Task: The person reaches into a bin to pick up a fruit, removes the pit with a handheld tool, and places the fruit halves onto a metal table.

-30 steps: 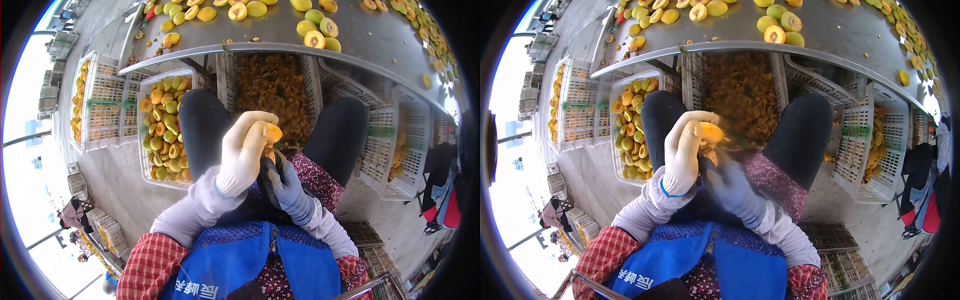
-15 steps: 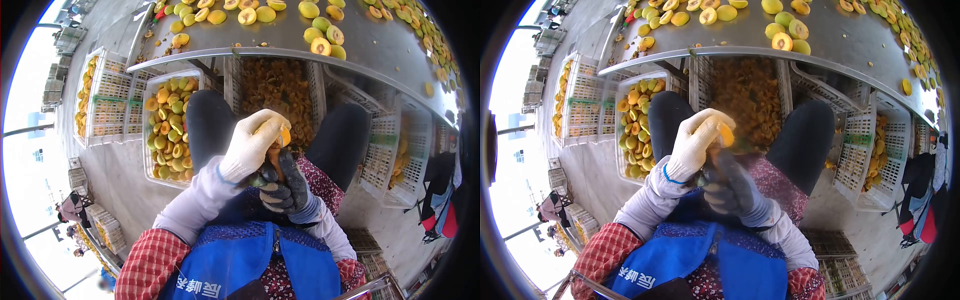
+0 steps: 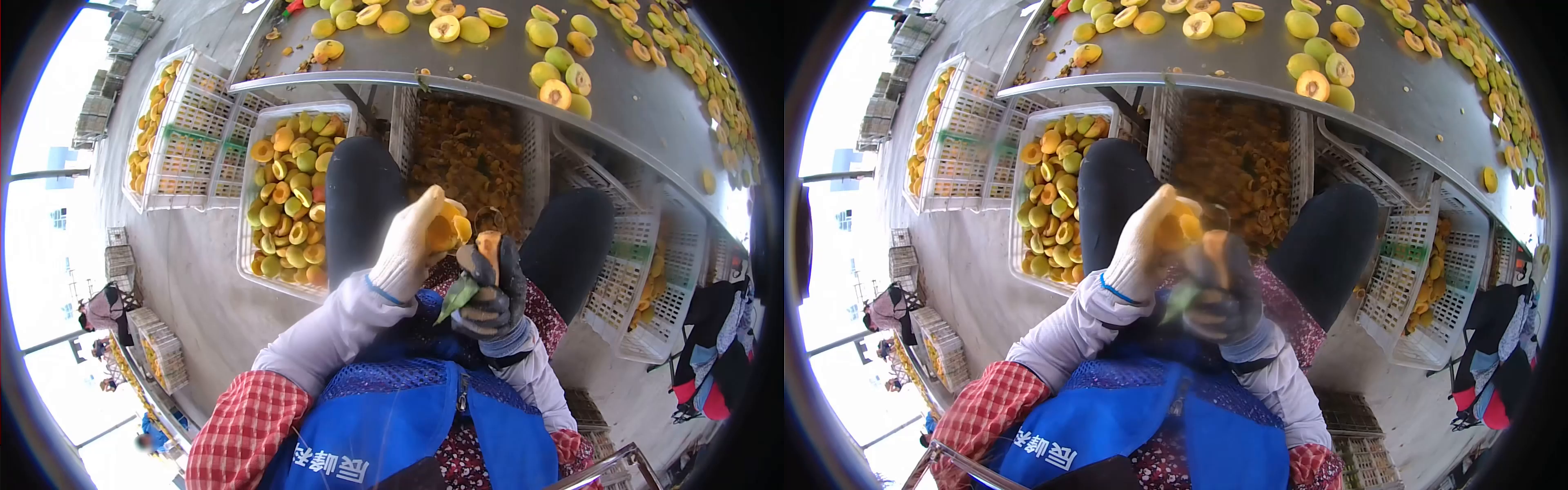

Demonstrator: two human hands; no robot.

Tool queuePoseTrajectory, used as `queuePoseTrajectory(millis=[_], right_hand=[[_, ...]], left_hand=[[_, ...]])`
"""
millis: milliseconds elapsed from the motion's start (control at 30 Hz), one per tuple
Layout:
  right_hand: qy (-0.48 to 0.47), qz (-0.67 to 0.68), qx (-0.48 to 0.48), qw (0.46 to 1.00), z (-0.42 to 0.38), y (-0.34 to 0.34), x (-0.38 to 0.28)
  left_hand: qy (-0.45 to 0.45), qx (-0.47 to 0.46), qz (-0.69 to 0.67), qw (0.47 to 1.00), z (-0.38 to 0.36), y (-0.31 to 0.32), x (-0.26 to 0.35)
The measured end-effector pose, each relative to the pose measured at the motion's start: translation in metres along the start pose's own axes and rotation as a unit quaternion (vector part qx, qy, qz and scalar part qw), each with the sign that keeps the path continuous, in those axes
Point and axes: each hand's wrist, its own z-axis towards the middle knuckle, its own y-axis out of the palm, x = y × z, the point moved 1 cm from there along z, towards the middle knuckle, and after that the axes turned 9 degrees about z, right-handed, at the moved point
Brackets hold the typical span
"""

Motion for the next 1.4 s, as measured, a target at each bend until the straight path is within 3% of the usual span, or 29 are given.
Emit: queuePoseTrajectory(millis=[33, 100, 133, 167, 200, 233, 267, 367, 467, 533, 567, 633, 733, 833, 900, 967, 1033, 1100, 1233, 1300, 1400], right_hand=[[0.004, 0.004, -0.004, 1.0, -0.001, -0.012, -0.014], [0.019, 0.011, -0.011, 1.0, 0.004, -0.034, -0.04], [-0.07, 0.028, 0.109, 0.991, 0.003, -0.023, -0.03], [-0.079, -0.043, 0.131, 0.987, 0.007, -0.021, -0.028], [-0.089, -0.114, 0.152, 0.978, 0.009, -0.02, -0.026], [-0.102, -0.185, 0.171, 0.962, 0.012, -0.014, -0.023], [-0.145, -0.321, 0.255, 0.9, 0.017, -0.003, -0.016], [-0.179, -0.46, 0.334, 0.803, 0.023, 0.003, -0.009], [-0.205, -0.447, 0.349, 0.798, 0.016, 0.005, -0.017], [-0.24, -0.391, 0.405, 0.791, 0.014, -0.001, -0.026], [-0.233, -0.402, 0.401, 0.79, 0.014, 0.0, -0.029], [-0.219, -0.422, 0.395, 0.786, 0.013, 0.003, -0.036], [-0.218, -0.399, 0.403, 0.795, 0.015, 0.005, -0.041], [-0.214, -0.387, 0.404, 0.801, 0.017, 0.007, -0.049], [-0.217, -0.362, 0.406, 0.81, 0.017, 0.006, -0.055], [-0.202, -0.367, 0.402, 0.814, 0.015, 0.006, -0.062], [-0.225, -0.368, 0.389, 0.814, 0.017, 0.008, -0.066], [-0.242, -0.331, 0.382, 0.828, 0.019, 0.008, -0.07], [-0.249, -0.369, 0.378, 0.812, 0.023, 0.021, -0.069], [-0.239, -0.344, 0.38, 0.825, 0.023, 0.025, -0.071], [-0.239, -0.338, 0.37, 0.832, 0.015, 0.025, -0.076]], left_hand=[[0.041, 0.028, 0.035, 0.998, 0.0, -0.01, 0.004], [0.031, 0.02, 0.029, 0.999, 0.008, -0.041, 0.011], [0.024, 0.032, 0.016, 0.999, 0.01, -0.051, 0.017], [0.016, 0.045, 0.004, 0.999, 0.01, -0.061, 0.021], [0.042, -0.002, -0.001, 0.999, 0.008, -0.07, 0.023], [0.054, 0.02, 0.016, 0.998, 0.007, -0.072, 0.024], [0.066, 0.041, 0.032, 0.996, 0.006, -0.072, 0.024], [0.094, 0.113, 0.054, 0.988, 0.002, -0.084, 0.03], [0.224, 0.252, 0.158, 0.928, 0.021, -0.152, 0.04], [0.166, 0.279, 0.275, 0.905, 0.031, -0.193, 0.053], [0.122, 0.265, 0.23, 0.928, 0.045, -0.229, 0.043], [0.016, 0.315, 0.304, 0.899, 0.068, -0.294, 0.023], [0.012, 0.406, 0.204, 0.891, 0.079, -0.337, 0.007], [0.12, 0.401, 0.488, 0.766, 0.097, -0.355, -0.022], [-0.024, 0.313, 0.573, 0.757, 0.117, -0.361, -0.05], [0.073, 0.368, 0.64, 0.671, 0.128, -0.302, -0.025], [0.273, 0.375, 0.634, 0.619, 0.124, -0.186, 0.044], [0.318, 0.254, 0.511, 0.757, 0.123, -0.092, 0.093], [0.391, 0.014, 0.638, 0.663, 0.128, 0.064, 0.132], [0.439, -0.034, 0.658, 0.611, 0.157, 0.116, 0.125], [0.391, -0.11, 0.697, 0.59, 0.203, 0.171, 0.109]])
